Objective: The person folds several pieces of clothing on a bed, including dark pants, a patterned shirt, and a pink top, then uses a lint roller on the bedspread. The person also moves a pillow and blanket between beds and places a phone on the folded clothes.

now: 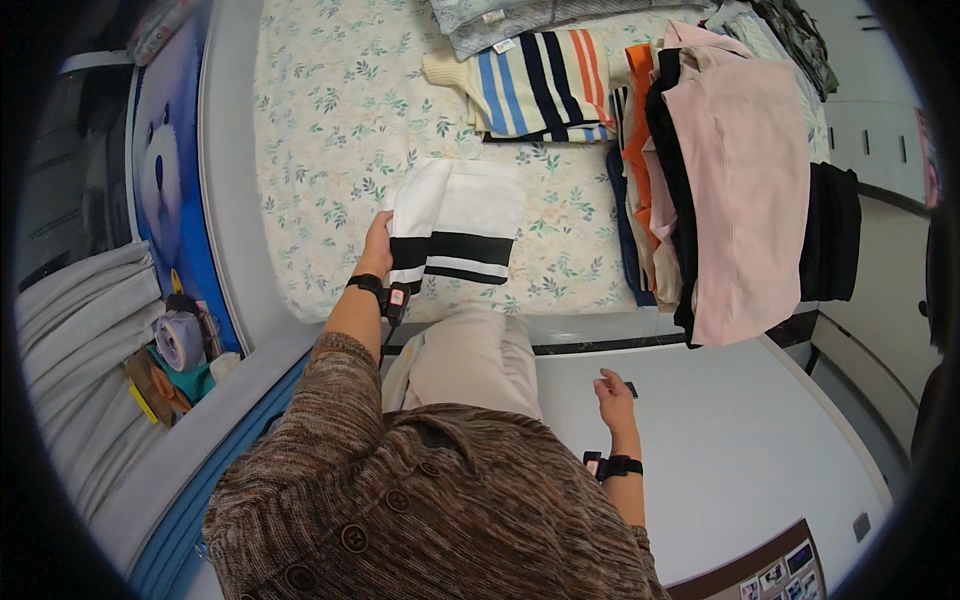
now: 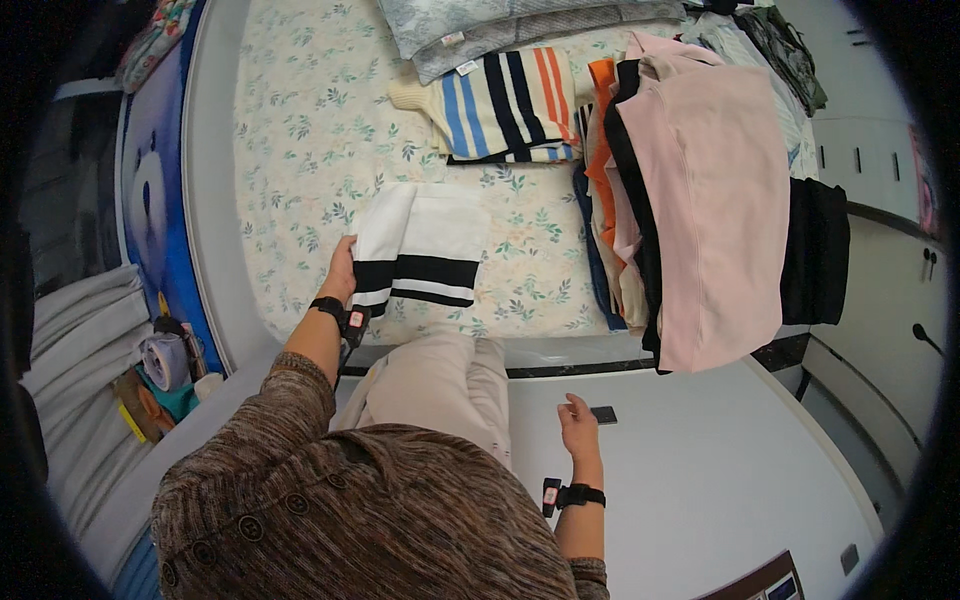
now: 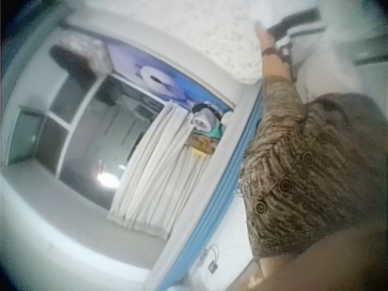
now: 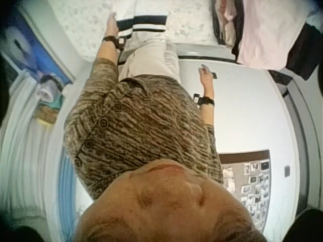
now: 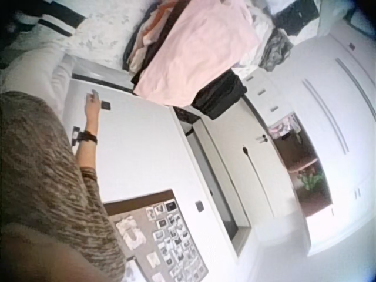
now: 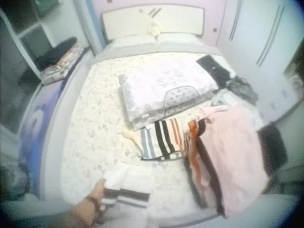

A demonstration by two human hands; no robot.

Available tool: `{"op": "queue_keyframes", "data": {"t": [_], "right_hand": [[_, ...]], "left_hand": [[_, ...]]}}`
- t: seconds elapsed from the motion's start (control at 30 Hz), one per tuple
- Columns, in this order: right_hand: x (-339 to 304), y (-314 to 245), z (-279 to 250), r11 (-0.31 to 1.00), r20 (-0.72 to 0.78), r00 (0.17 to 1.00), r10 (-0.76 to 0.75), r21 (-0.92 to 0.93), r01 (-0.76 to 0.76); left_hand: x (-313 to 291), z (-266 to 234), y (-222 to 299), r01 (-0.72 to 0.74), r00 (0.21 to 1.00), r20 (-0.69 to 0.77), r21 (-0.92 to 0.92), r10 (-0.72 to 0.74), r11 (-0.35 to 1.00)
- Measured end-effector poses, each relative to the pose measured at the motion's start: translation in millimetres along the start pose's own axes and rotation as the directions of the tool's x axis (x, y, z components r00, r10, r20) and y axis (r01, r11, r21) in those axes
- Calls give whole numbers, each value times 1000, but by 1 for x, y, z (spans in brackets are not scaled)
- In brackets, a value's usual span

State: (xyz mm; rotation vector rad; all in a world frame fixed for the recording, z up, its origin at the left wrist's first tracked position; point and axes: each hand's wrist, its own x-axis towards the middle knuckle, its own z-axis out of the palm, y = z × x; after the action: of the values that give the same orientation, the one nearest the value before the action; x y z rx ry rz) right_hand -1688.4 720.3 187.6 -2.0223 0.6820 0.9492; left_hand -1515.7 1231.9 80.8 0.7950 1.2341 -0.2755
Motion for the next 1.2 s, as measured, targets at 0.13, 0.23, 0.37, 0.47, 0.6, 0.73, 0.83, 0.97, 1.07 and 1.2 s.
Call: {"op": "queue_keyframes", "data": {"t": [0.13,0.23,0.37,0.47,0.6,0.73,0.83,0.97,1.07,1.2], "right_hand": [[2,4,-4,1000,-6,1000,8,21,-8],[6,2,-4,1000,-6,1000,15,-26,-15],[20,-38,0,980,76,995,69,179,-82],[38,-107,3,965,187,981,-50,261,0],[49,-220,14,929,368,903,-223,360,83],[58,-294,49,895,416,882,-221,446,14],[67,-299,68,894,324,919,-226,443,64],[70,-256,65,710,338,936,-97,683,-173],[69,-221,54,770,335,942,-1,602,-213],[63,-181,48,838,374,921,110,463,-288]], "left_hand": [[-16,-20,25,-72,993,-87,50,76,996],[-35,-30,55,-122,992,-40,-13,121,992],[-65,-13,76,-202,961,194,16,195,979],[-90,22,53,-180,958,253,152,138,972],[-127,70,0,32,839,535,129,-97,991],[-143,95,-41,-25,785,558,462,-269,886],[-142,85,-46,104,689,653,340,-314,935],[-129,49,-28,217,798,566,52,-208,975],[-119,18,-13,94,862,506,-199,20,975],[-112,-21,-6,-5,934,346,-243,92,970]]}}
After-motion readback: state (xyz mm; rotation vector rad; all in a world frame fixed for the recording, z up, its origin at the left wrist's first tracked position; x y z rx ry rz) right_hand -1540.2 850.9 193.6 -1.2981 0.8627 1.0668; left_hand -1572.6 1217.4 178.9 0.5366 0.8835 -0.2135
